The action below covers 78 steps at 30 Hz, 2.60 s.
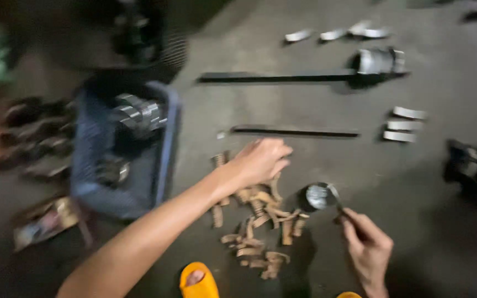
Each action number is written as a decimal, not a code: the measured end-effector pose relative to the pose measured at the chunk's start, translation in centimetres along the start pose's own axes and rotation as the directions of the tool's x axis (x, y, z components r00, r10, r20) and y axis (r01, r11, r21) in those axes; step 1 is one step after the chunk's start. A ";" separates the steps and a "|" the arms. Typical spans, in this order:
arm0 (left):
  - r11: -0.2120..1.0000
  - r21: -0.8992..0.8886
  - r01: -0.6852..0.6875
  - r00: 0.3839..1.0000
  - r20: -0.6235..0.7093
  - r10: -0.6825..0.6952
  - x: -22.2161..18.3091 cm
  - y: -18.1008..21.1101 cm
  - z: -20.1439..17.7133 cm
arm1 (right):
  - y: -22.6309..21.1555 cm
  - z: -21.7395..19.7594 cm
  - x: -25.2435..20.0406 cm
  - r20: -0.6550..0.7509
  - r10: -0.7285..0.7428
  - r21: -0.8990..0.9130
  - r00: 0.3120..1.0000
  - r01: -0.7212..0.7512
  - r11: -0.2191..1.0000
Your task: Applying a white lubricant or paste to metal bearing shells using a spoon and stacking them.
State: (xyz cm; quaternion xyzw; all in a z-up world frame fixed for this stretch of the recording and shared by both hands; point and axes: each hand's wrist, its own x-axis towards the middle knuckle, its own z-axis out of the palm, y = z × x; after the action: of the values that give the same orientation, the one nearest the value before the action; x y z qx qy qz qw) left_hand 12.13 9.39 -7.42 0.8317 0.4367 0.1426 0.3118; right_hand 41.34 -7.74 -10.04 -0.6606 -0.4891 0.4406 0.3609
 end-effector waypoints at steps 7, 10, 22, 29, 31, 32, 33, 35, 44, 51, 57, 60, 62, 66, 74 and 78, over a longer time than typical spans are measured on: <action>0.864 -0.124 0.489 0.653 -0.605 -0.456 -27.1 -7.9 -15.9 | -7.2 4.4 -0.1 0.091 -0.283 -0.295 0.955 0.297 0.908; 0.800 -0.045 0.599 0.543 -0.711 -0.447 -36.2 -14.2 -16.9 | -9.7 5.4 0.2 0.175 -0.319 -0.558 0.932 0.360 0.747; 0.269 0.092 0.959 0.284 -0.341 -0.896 -37.1 -22.5 -8.4 | -18.1 8.1 -3.1 0.278 -0.355 -0.542 0.893 0.451 0.709; 0.193 -0.584 0.789 0.241 0.005 -0.971 -39.9 -15.5 -16.8 | -19.2 8.0 -3.4 0.251 -0.392 -0.416 0.885 0.464 0.782; 0.098 -0.796 0.598 0.316 0.121 -0.941 -39.8 -11.3 -17.0 | -19.5 7.7 -2.9 0.228 -0.406 -0.389 0.885 0.465 0.795; 0.109 -0.926 0.361 0.446 0.068 -0.892 -40.1 -10.5 -15.2 | -19.8 7.4 -2.7 0.229 -0.420 -0.364 0.878 0.478 0.800; 0.082 -0.991 0.102 0.551 -0.013 -0.834 -40.5 -9.8 -13.5 | -20.0 7.3 -2.4 0.230 -0.434 -0.337 0.871 0.489 0.804; 0.035 -0.997 -0.065 0.646 -0.069 -0.760 -33.7 -2.4 -11.7 | -19.8 6.2 -2.1 0.217 -0.425 -0.318 0.879 0.475 0.820; 0.298 -0.945 -0.135 0.823 -0.275 -0.497 -17.9 12.7 -2.3 | -22.9 -0.2 -2.1 0.318 0.000 -0.201 0.948 0.068 0.977; 0.520 -0.851 -0.075 0.860 -0.320 -0.398 -16.1 17.4 -4.2 | -22.4 -1.0 -2.4 0.525 0.060 -0.103 0.849 -0.006 0.995; 0.468 -0.884 0.001 0.872 -0.228 -0.433 -16.3 18.2 -4.3 | -22.2 -0.6 -2.2 0.557 0.130 -0.131 0.820 -0.068 0.989; 0.380 -0.921 -0.082 0.864 -0.256 -0.433 -16.1 18.4 -4.5 | -22.4 -1.1 -2.2 0.497 0.096 -0.191 0.862 0.001 0.982; 0.385 -0.920 -0.075 0.863 -0.253 -0.436 -16.1 18.2 -4.5 | -23.2 -1.5 -2.6 0.453 0.061 -0.238 0.890 0.055 0.970; 0.531 -0.846 -0.032 0.836 -0.314 -0.450 -16.8 17.4 -4.0 | -23.3 -2.1 -4.1 0.396 -0.127 -0.325 0.909 0.269 0.907; 0.683 -0.731 -0.004 0.861 -0.350 -0.369 -16.5 18.4 -5.2 | -24.6 -1.0 -5.2 0.384 -0.370 -0.306 0.846 0.495 0.814; 0.766 -0.642 0.017 0.866 -0.374 -0.332 -17.0 18.3 -5.2 | -24.5 -0.9 -4.9 0.410 -0.347 -0.294 0.843 0.483 0.825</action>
State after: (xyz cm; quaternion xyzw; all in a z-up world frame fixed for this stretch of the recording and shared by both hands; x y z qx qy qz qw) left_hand 11.33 -10.21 8.88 0.5773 0.5046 0.4428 0.4649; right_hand 33.46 -6.14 13.63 -0.5079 -0.7542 0.3518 0.2223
